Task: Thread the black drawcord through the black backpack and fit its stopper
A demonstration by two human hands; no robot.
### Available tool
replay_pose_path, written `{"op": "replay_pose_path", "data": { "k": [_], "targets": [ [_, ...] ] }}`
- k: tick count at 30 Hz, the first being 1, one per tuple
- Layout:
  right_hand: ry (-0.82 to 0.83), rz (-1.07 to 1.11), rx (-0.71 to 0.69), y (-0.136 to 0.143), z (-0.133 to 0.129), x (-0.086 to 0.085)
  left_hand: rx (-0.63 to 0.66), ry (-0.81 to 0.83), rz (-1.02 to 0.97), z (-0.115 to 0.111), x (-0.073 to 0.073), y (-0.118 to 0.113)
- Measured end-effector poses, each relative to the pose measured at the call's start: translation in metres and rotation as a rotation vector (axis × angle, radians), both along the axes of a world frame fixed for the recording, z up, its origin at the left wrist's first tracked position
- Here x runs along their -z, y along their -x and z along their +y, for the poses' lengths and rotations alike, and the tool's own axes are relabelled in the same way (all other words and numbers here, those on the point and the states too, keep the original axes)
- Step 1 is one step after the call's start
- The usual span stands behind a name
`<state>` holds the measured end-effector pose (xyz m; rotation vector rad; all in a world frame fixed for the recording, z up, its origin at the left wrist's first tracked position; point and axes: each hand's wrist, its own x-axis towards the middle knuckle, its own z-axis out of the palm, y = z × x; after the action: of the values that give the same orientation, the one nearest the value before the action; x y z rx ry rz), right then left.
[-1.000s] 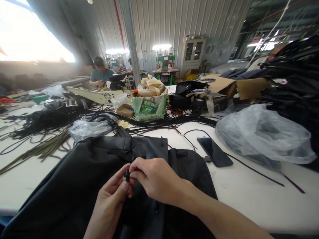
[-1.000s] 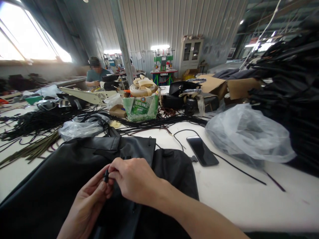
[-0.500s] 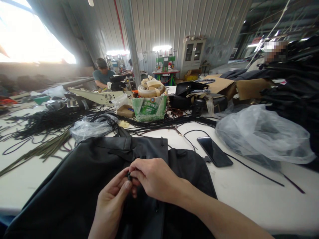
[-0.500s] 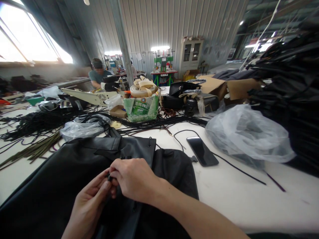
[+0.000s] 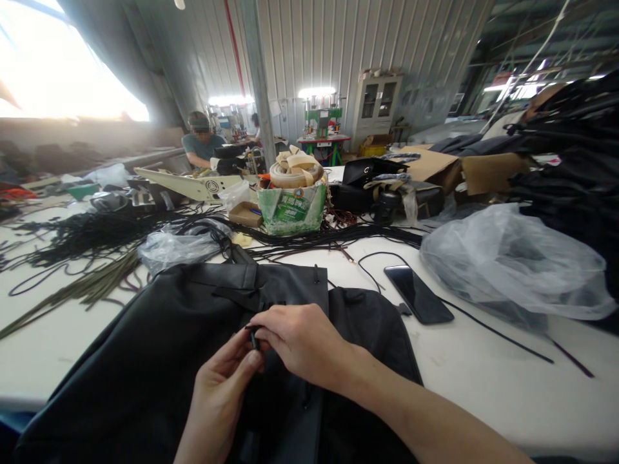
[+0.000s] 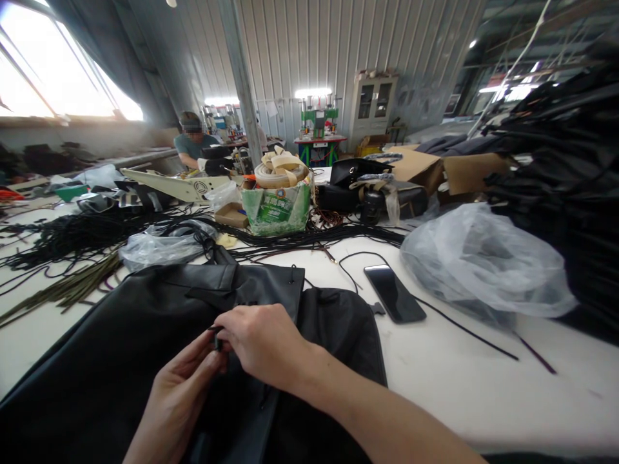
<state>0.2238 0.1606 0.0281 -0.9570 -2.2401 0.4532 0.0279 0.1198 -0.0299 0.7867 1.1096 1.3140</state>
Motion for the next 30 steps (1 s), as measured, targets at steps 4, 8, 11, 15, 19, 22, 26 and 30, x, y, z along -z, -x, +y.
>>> {"op": "replay_pose_path", "data": {
  "k": [4,8,11,15,19,22,26,30],
  "targets": [
    [-0.013,-0.008,-0.014,0.001,0.000,0.001,0.024,-0.040,0.034,0.001,0.001,0.000],
    [-0.005,0.002,-0.017,0.001,-0.001,-0.002,0.022,-0.055,0.034,-0.002,-0.001,-0.001],
    [-0.010,-0.004,-0.008,0.001,-0.001,-0.002,0.001,-0.070,0.046,-0.003,-0.001,-0.002],
    [-0.004,0.010,-0.025,0.001,-0.001,0.000,-0.019,-0.099,0.115,-0.004,0.005,0.000],
    [-0.016,-0.012,-0.022,0.001,-0.001,0.000,-0.055,-0.140,0.222,-0.006,0.007,-0.001],
    [-0.029,-0.019,-0.010,0.002,-0.001,-0.002,-0.069,-0.160,0.281,-0.008,0.004,-0.003],
    [-0.033,-0.023,-0.018,0.002,-0.002,-0.002,-0.115,-0.160,0.290,-0.010,0.002,-0.004],
    [-0.037,-0.042,-0.018,0.002,-0.002,-0.001,-0.140,-0.124,0.274,-0.009,0.003,-0.003]
  ]
}}
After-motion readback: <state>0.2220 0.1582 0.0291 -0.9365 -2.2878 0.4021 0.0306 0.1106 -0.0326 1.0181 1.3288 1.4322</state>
